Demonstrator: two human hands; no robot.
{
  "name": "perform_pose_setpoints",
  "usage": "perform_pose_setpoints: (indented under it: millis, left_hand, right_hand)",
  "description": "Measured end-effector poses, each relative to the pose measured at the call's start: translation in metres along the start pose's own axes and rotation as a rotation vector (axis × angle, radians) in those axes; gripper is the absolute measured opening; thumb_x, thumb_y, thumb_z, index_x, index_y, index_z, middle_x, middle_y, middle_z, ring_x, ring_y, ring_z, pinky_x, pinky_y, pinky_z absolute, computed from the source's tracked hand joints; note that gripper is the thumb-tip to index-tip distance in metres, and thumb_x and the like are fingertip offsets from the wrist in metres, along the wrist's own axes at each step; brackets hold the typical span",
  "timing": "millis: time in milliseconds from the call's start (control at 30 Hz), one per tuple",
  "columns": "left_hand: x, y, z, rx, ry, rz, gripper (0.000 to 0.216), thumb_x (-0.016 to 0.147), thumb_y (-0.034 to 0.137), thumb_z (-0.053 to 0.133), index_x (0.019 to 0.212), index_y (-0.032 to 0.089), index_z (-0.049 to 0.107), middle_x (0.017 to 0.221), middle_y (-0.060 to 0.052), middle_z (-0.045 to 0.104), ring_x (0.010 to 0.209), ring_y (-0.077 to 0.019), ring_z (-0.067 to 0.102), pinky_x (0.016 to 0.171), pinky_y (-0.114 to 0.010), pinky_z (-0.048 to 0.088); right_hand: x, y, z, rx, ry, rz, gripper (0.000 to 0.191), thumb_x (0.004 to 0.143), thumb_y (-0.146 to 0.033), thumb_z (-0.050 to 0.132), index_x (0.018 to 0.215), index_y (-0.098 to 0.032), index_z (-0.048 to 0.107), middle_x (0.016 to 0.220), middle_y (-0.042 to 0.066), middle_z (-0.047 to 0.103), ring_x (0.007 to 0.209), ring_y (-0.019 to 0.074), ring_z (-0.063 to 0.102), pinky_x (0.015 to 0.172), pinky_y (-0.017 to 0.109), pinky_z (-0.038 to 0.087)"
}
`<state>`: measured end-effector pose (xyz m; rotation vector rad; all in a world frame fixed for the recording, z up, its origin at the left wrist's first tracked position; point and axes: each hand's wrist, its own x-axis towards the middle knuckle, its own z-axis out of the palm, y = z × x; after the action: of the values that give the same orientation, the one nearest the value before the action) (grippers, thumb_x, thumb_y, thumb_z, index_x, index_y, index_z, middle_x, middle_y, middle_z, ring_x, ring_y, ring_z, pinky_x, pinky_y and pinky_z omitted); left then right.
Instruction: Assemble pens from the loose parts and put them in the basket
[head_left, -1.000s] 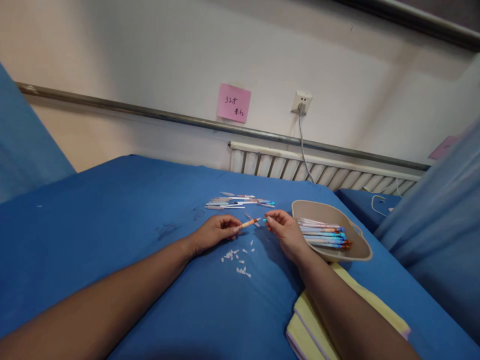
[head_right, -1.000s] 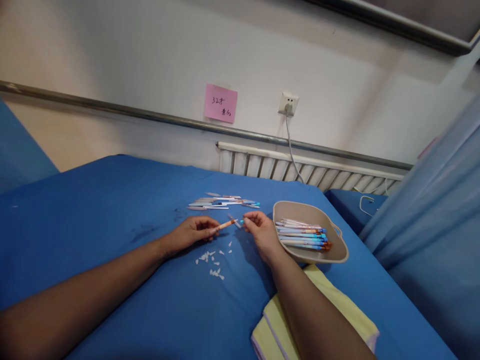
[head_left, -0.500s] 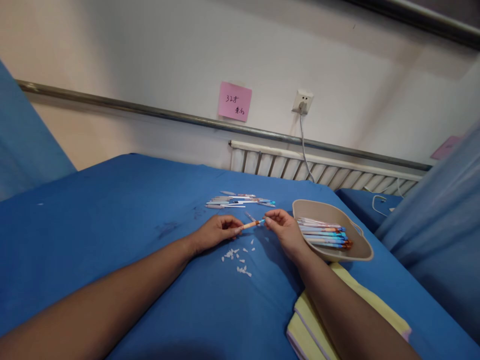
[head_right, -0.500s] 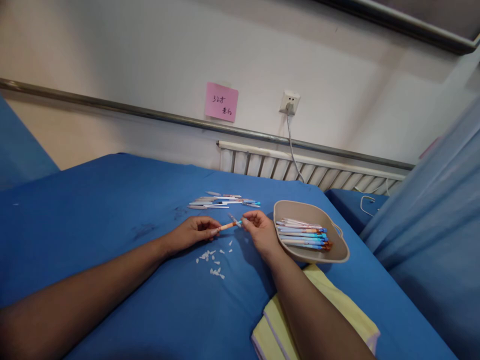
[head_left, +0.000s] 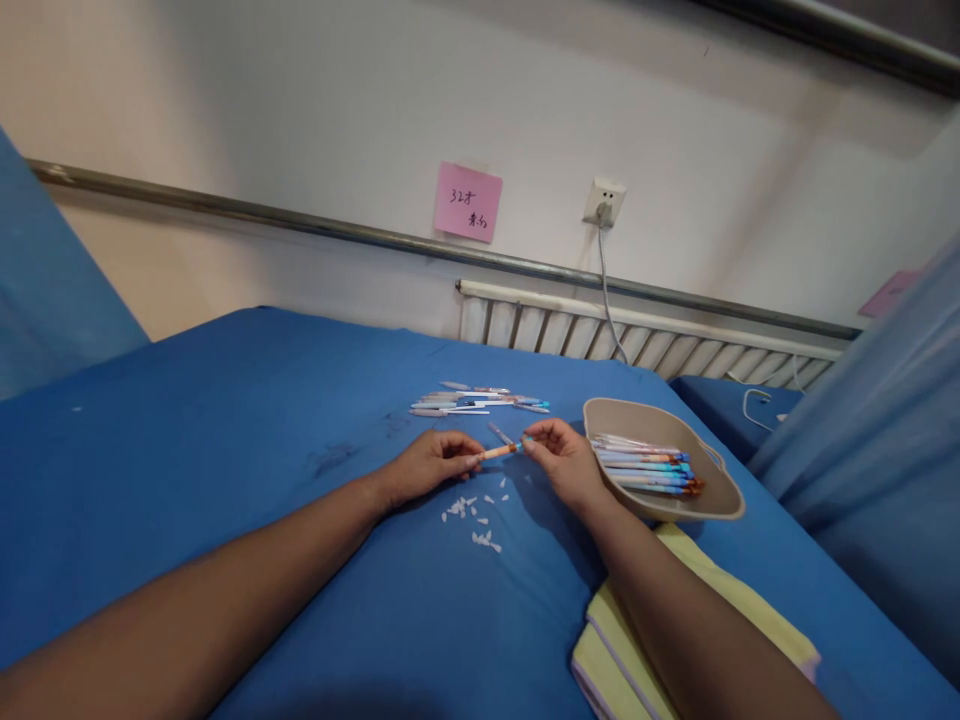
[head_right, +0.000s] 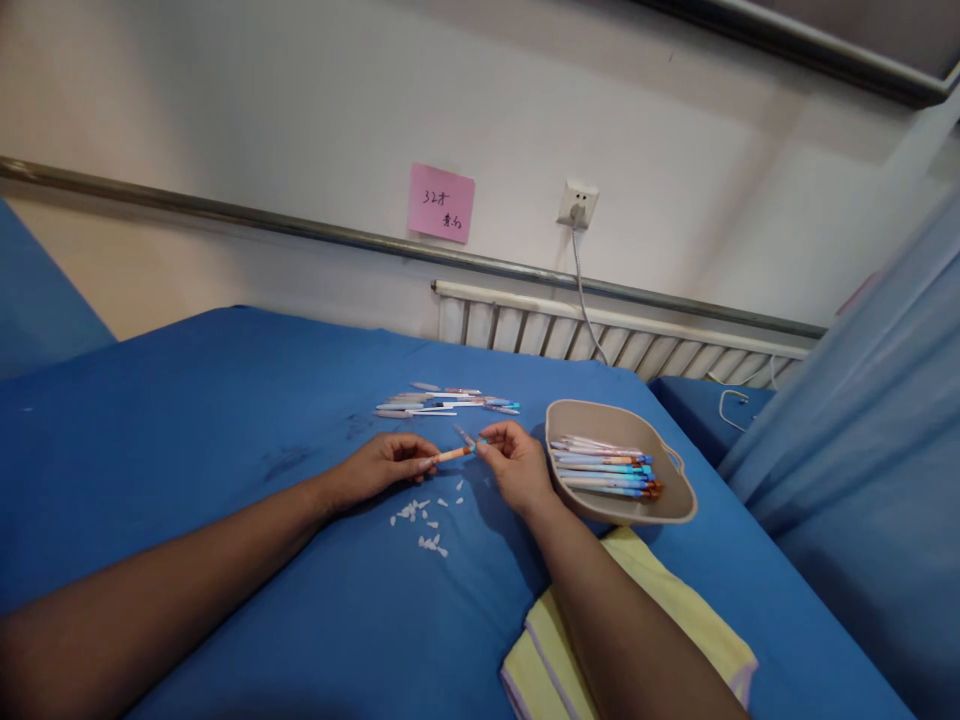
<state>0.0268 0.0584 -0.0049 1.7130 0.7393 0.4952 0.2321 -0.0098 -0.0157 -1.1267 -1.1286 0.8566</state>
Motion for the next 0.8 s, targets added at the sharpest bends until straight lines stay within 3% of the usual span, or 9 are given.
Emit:
perform_pose_setpoints:
  millis: [200, 433, 633, 800]
  left_hand:
    - [0.000, -0.001, 0.002, -0.047, -0.014, 0.006, 0.027, 0.072, 0.038, 0.065, 0.088, 0.015, 0.066, 0.074, -0.001, 0.065, 0.065, -0.0124, 0.056, 0.062, -0.023, 0.043]
    - [-0.002, 0.007, 0.003, -0.088, 0.013, 0.000, 0.031, 0.074, 0.040, 0.063, 0.094, 0.015, 0.064, 0.073, 0.000, 0.063, 0.065, -0.0118, 0.054, 0.062, -0.023, 0.042]
    - [-0.002, 0.021, 0.010, -0.120, 0.080, 0.012, 0.034, 0.072, 0.042, 0.067, 0.094, 0.016, 0.062, 0.075, 0.000, 0.062, 0.060, -0.0107, 0.052, 0.060, -0.023, 0.042]
    - [0.010, 0.053, 0.023, -0.058, 0.114, 0.117, 0.026, 0.073, 0.040, 0.066, 0.085, 0.017, 0.063, 0.080, -0.004, 0.065, 0.073, -0.0168, 0.059, 0.069, -0.027, 0.046]
  right_hand:
    - [-0.003, 0.002, 0.008, 0.031, -0.062, 0.020, 0.025, 0.064, -0.034, 0.069, 0.081, -0.021, 0.057, 0.068, -0.003, 0.059, 0.062, 0.0122, 0.055, 0.060, 0.025, 0.043]
    - [-0.009, 0.007, 0.017, 0.116, -0.213, 0.060, 0.057, 0.060, -0.026, 0.074, 0.109, -0.023, 0.046, 0.078, -0.003, 0.060, 0.063, 0.0103, 0.056, 0.060, 0.024, 0.045]
    - [0.000, 0.020, 0.014, 0.084, -0.425, 0.147, 0.061, 0.057, -0.028, 0.077, 0.108, -0.021, 0.045, 0.071, -0.006, 0.057, 0.054, 0.0070, 0.052, 0.053, 0.021, 0.042]
    - [0.015, 0.030, 0.011, 0.099, -0.484, 0.136, 0.052, 0.056, -0.033, 0.079, 0.098, -0.019, 0.051, 0.067, -0.007, 0.054, 0.057, 0.0087, 0.053, 0.058, 0.024, 0.045]
